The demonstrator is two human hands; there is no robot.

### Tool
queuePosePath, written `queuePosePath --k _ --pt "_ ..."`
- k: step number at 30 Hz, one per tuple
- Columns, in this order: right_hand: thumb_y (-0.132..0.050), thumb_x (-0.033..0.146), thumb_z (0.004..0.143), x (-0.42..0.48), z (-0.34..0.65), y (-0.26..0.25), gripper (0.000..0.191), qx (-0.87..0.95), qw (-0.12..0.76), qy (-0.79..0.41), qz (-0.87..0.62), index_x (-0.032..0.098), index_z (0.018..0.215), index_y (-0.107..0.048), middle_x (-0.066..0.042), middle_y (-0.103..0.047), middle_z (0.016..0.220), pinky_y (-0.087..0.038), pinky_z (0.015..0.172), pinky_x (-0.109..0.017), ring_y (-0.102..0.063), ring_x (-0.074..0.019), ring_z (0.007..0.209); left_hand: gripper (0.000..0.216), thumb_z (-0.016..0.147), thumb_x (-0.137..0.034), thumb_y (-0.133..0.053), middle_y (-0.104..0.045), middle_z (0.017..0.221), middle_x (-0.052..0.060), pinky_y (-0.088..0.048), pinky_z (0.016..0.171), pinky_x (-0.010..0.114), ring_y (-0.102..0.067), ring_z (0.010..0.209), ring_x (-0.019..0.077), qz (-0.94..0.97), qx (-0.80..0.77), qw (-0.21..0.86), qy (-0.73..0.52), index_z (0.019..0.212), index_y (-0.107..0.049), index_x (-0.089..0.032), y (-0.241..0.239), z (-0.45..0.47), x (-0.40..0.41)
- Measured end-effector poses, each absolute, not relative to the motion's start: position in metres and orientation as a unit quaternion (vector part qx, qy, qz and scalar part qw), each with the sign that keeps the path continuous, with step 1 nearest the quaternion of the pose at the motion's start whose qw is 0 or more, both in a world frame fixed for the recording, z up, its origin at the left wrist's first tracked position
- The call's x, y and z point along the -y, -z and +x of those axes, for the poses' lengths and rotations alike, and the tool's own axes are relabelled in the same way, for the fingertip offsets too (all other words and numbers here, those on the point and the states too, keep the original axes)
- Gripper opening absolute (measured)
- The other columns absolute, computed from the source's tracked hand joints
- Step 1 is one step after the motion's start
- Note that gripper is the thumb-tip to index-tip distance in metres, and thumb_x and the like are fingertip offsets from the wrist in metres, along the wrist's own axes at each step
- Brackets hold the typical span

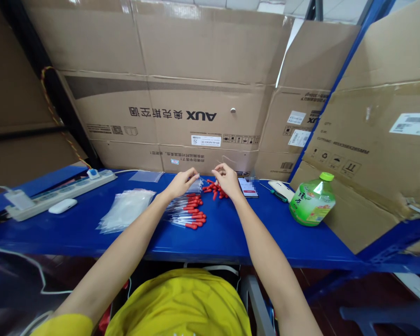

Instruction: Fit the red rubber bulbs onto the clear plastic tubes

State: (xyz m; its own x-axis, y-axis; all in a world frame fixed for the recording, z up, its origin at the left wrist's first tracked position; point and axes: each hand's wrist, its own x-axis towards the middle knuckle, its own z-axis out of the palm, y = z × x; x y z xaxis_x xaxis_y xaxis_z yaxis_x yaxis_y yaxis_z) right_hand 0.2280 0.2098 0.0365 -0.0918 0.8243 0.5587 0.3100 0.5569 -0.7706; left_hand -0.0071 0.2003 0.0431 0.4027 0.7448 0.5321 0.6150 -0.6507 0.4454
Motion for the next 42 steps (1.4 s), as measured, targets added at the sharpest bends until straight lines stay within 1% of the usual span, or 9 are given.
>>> queuePosePath --k 3,6,11,15,19,24,26,34,42 --pt "-0.071 0.037 0.087 -0.209 0.221 -0.027 0.016 0.753 0.466 -0.145 -0.441 0.023 0.089 -0.065 0.001 -0.069 0.071 -0.050 0.061 -0.027 -0.063 -0.0159 0.057 0.030 0.103 -0.047 -0.046 -0.059 0.066 -0.001 -0.033 0.063 0.027 -0.054 0.062 0.0173 0.841 -0.426 0.090 -0.323 0.099 -0.062 -0.021 -0.038 -0.007 -0.202" --pt "-0.072 0.024 0.084 -0.209 0.218 -0.020 0.007 0.795 0.395 -0.086 -0.452 0.023 0.090 -0.069 0.000 -0.073 0.077 -0.048 0.068 -0.027 -0.064 -0.0167 0.066 0.031 0.102 -0.046 -0.047 -0.064 0.070 0.001 -0.033 0.062 0.027 -0.056 0.064 0.0176 0.857 -0.423 0.103 -0.276 0.099 -0.064 -0.020 -0.034 -0.005 -0.203" --pt "-0.066 0.017 0.088 -0.210 0.220 -0.020 0.016 0.807 0.373 -0.089 -0.449 0.023 0.102 -0.070 0.001 -0.074 0.077 -0.047 0.072 -0.027 -0.066 -0.0169 0.067 0.031 0.102 -0.045 -0.048 -0.070 0.078 0.003 -0.035 0.063 0.027 -0.061 0.070 0.0190 0.862 -0.432 0.098 -0.247 0.100 -0.066 -0.021 -0.031 -0.005 -0.204" --pt "-0.067 0.012 0.086 -0.212 0.222 -0.018 0.022 0.806 0.373 -0.079 -0.454 0.024 0.104 -0.069 0.001 -0.074 0.077 -0.049 0.073 -0.028 -0.067 -0.0181 0.069 0.032 0.103 -0.047 -0.045 -0.072 0.082 0.005 -0.036 0.064 0.027 -0.065 0.077 0.0218 0.838 -0.479 0.062 -0.255 0.103 -0.067 -0.023 -0.031 -0.008 -0.204" --pt "-0.062 0.006 0.086 -0.211 0.218 -0.016 0.030 0.803 0.382 -0.082 -0.450 0.023 0.109 -0.069 -0.003 -0.077 0.089 -0.052 0.077 -0.029 -0.070 -0.0183 0.073 0.032 0.104 -0.045 -0.045 -0.071 0.080 0.005 -0.039 0.068 0.028 -0.065 0.076 0.0221 0.833 -0.470 0.062 -0.286 0.101 -0.068 -0.022 -0.031 -0.008 -0.207" --pt "-0.063 0.018 0.092 -0.204 0.212 -0.024 0.015 0.799 0.430 -0.091 -0.410 0.021 0.102 -0.073 -0.005 -0.079 0.093 -0.055 0.079 -0.032 -0.074 -0.0209 0.081 0.032 0.105 -0.039 -0.043 -0.075 0.096 0.007 -0.046 0.082 0.029 -0.068 0.089 0.0208 0.842 -0.385 0.113 -0.360 0.100 -0.068 -0.018 -0.033 -0.005 -0.210" --pt "-0.063 0.024 0.094 -0.199 0.209 -0.028 0.016 0.794 0.457 -0.098 -0.389 0.022 0.103 -0.075 -0.004 -0.080 0.095 -0.056 0.080 -0.031 -0.075 -0.0213 0.084 0.032 0.105 -0.038 -0.044 -0.076 0.098 0.006 -0.047 0.085 0.030 -0.068 0.092 0.0207 0.842 -0.370 0.124 -0.372 0.098 -0.068 -0.018 -0.036 -0.003 -0.208" --pt "-0.059 0.031 0.098 -0.189 0.203 -0.033 0.022 0.780 0.502 -0.089 -0.362 0.022 0.107 -0.077 -0.004 -0.081 0.096 -0.056 0.081 -0.031 -0.076 -0.0213 0.083 0.039 0.105 -0.042 -0.042 -0.077 0.099 0.005 -0.048 0.087 0.029 -0.068 0.092 0.0203 0.829 -0.342 0.155 -0.414 0.098 -0.072 -0.017 -0.047 0.005 -0.196" --pt "-0.058 0.037 0.099 -0.185 0.198 -0.037 0.025 0.764 0.524 -0.060 -0.371 0.021 0.104 -0.076 -0.007 -0.080 0.099 -0.056 0.084 -0.032 -0.074 -0.0223 0.085 0.041 0.103 -0.045 -0.048 -0.077 0.100 0.008 -0.048 0.084 0.030 -0.066 0.090 0.0210 0.810 -0.358 0.129 -0.446 0.103 -0.077 -0.015 -0.045 0.007 -0.199"
